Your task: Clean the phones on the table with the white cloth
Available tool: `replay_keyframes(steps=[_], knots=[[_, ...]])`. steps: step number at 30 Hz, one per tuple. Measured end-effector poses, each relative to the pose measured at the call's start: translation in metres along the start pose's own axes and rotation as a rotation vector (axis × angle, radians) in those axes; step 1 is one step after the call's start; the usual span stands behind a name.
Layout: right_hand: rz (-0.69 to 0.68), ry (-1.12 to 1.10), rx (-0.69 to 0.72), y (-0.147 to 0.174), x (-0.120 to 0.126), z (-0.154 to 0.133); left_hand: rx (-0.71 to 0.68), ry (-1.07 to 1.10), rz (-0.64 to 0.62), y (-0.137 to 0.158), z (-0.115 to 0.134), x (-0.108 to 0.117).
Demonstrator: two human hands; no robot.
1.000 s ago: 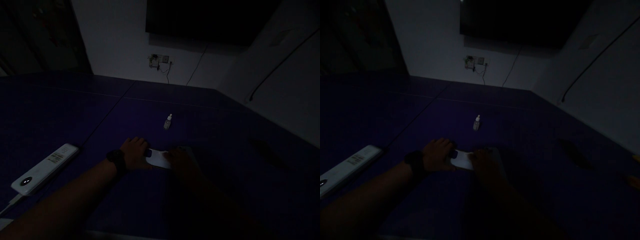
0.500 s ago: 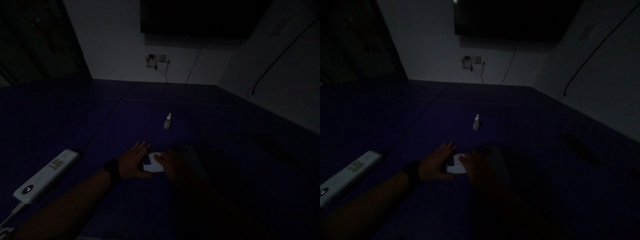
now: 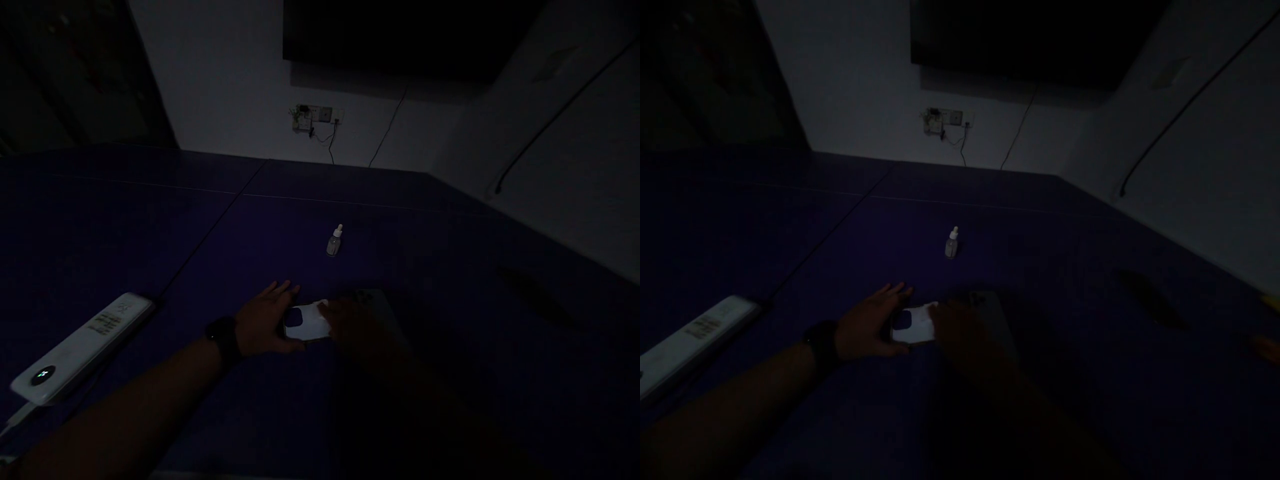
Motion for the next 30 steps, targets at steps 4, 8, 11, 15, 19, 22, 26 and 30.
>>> replay_keyframes(steps=[4, 8, 11, 15, 19, 22, 26, 30], knots=[[0.032, -0.030, 0.083, -0.007, 0.004, -0.005, 0.010, -0.004, 0.005, 0.000, 0.000, -0.001], [0.000, 0.014, 0.020, -0.002, 0.006, 0.004, -0.005, -0.001, 0.027, 0.001, 0.000, -0.002], [0.005, -0.028, 0.061, -0.006, 0.007, -0.004, -0.012, -0.010, 0.022, 0.001, 0.000, -0.002], [0.030, -0.034, 0.058, -0.009, 0.006, -0.008, -0.016, -0.023, 0.029, 0.001, 0.001, -0.002], [0.000, 0.086, -0.098, 0.003, 0.004, 0.016, -0.001, -0.032, 0.030, 0.001, 0.003, -0.001], [0.026, 0.115, -0.154, 0.010, 0.007, 0.025, 0.002, -0.035, 0.029, 0.001, 0.003, -0.001], [0.119, 0.039, -0.068, 0.008, 0.009, 0.011, -0.005, -0.038, 0.037, 0.001, 0.002, -0.002], [0.206, -0.123, 0.061, 0.001, 0.000, -0.008, -0.016, -0.042, 0.032, 0.001, 0.002, -0.002]])
Point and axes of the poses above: each hand's wrist, its own y-axis away from the middle knuckle, its own x-axis out of the back of the hand, z = x × y, the point moved 1 cm from there along -y, towards the middle knuckle, and after that the axes turned 9 degrees about y, right-handed, at the moved point
